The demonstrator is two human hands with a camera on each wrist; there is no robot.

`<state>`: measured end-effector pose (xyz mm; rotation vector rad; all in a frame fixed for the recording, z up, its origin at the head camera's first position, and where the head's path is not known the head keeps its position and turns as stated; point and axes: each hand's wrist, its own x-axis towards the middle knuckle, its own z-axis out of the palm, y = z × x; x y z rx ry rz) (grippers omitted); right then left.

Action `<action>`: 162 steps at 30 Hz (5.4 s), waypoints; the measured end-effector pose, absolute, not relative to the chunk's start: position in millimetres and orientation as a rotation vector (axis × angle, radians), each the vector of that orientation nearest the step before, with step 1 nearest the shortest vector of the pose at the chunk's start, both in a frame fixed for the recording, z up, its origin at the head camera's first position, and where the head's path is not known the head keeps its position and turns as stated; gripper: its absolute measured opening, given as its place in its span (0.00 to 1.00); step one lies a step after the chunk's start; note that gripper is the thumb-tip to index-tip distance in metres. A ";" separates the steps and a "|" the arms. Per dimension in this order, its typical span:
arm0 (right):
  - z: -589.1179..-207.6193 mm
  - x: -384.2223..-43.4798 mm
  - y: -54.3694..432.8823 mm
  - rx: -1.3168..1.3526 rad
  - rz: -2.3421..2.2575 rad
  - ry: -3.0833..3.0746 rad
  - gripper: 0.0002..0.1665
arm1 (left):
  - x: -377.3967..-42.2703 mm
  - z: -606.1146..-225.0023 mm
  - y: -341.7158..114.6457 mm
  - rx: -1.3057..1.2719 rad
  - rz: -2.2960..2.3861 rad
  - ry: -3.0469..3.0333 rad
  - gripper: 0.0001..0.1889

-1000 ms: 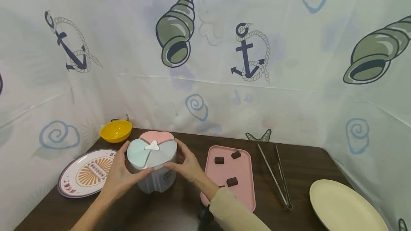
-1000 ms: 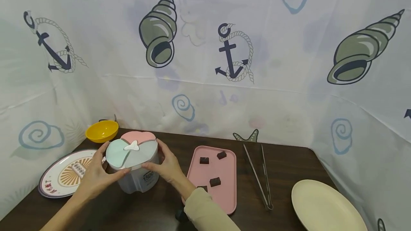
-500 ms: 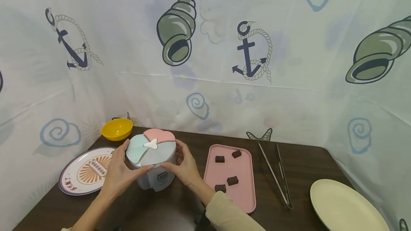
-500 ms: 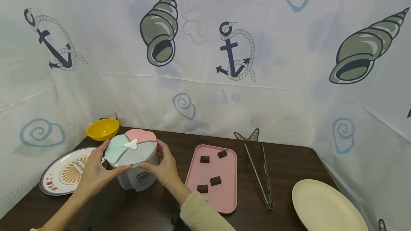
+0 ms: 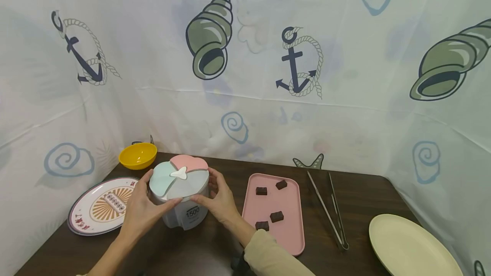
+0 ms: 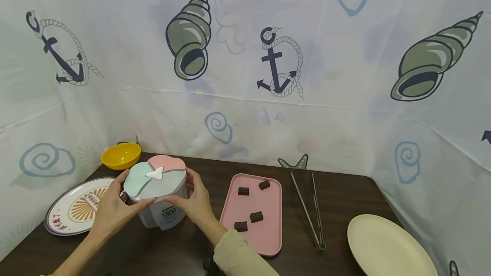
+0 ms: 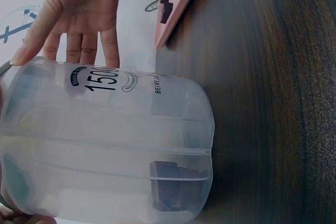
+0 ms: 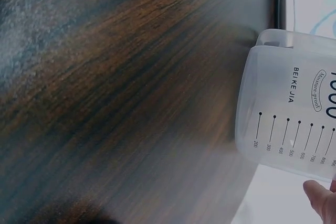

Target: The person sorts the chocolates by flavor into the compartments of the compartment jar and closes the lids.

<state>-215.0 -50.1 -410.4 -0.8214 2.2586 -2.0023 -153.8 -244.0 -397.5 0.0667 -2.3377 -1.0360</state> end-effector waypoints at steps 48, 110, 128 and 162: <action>-402.7 -249.8 130.2 0.016 -2.377 2.864 0.30 | -173.2 -394.2 -219.5 0.408 -1.489 -2.026 0.36; -450.2 -223.1 250.9 -0.855 -1.338 2.687 0.18 | -178.7 -394.3 -222.7 0.377 -1.450 -2.091 0.34; -403.5 -231.0 169.3 -0.857 -1.744 2.567 0.16 | -181.1 -392.0 -222.4 0.367 -1.436 -2.156 0.35; -443.0 -241.3 183.3 -0.828 -1.119 2.890 0.14 | -175.0 -393.6 -231.0 0.413 -1.417 -2.157 0.35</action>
